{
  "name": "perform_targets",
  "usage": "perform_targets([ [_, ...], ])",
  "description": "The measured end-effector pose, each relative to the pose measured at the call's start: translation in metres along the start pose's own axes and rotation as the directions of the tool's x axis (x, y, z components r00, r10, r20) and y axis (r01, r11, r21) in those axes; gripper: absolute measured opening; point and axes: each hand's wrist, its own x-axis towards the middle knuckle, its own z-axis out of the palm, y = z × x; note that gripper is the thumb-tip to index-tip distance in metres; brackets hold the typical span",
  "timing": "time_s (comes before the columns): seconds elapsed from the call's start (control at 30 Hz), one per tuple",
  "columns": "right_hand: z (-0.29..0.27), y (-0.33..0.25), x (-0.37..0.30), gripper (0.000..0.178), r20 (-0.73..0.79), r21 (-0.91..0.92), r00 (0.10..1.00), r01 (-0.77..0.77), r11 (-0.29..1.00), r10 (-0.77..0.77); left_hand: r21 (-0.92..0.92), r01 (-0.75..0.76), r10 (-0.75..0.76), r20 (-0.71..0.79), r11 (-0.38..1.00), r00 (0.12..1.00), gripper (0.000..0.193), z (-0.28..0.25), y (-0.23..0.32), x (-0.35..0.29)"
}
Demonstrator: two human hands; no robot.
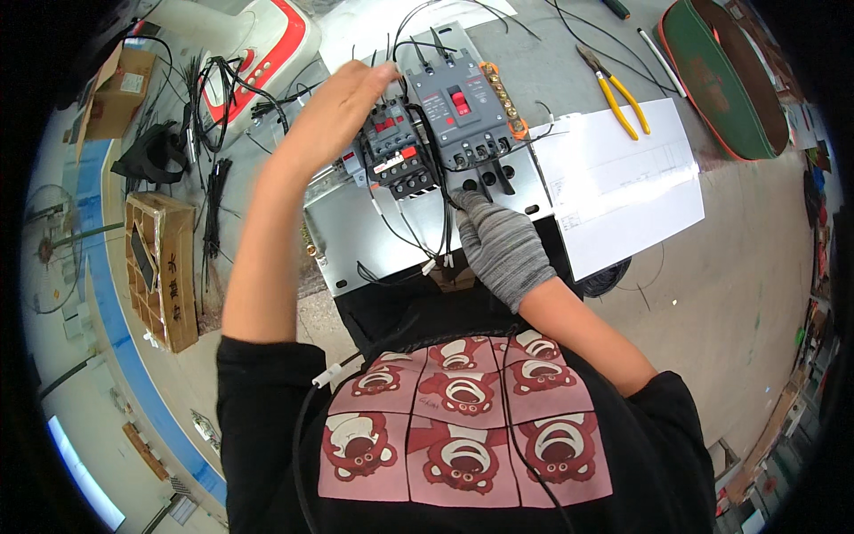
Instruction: The person connects black wires to terminals on an electrical control box mounted on a metal panel. They strip wire ends, insert them into terminal blocks, and tighten connections using a screwdriver. The person also handles a white plastic cable tie and a roll of black wire while working at a cluttered workbench.
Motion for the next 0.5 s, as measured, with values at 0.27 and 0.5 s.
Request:
perform_targets([
  [0.27, -0.035, -0.016, 0.001, 0.021, 0.128, 0.43, 0.988, -0.137, 0.893, 0.09, -0.374, 0.078, -0.199, -0.298, 0.924, 0.934, 0.016, 0.053, 0.073, -0.137],
  [0.5, -0.05, -0.034, 0.001, 0.014, 0.312, 0.746, 0.945, -0.308, 0.591, 0.098, -0.558, 0.27, -0.38, -0.09, 0.785, 0.921, 0.033, 0.087, 0.079, -0.133],
])
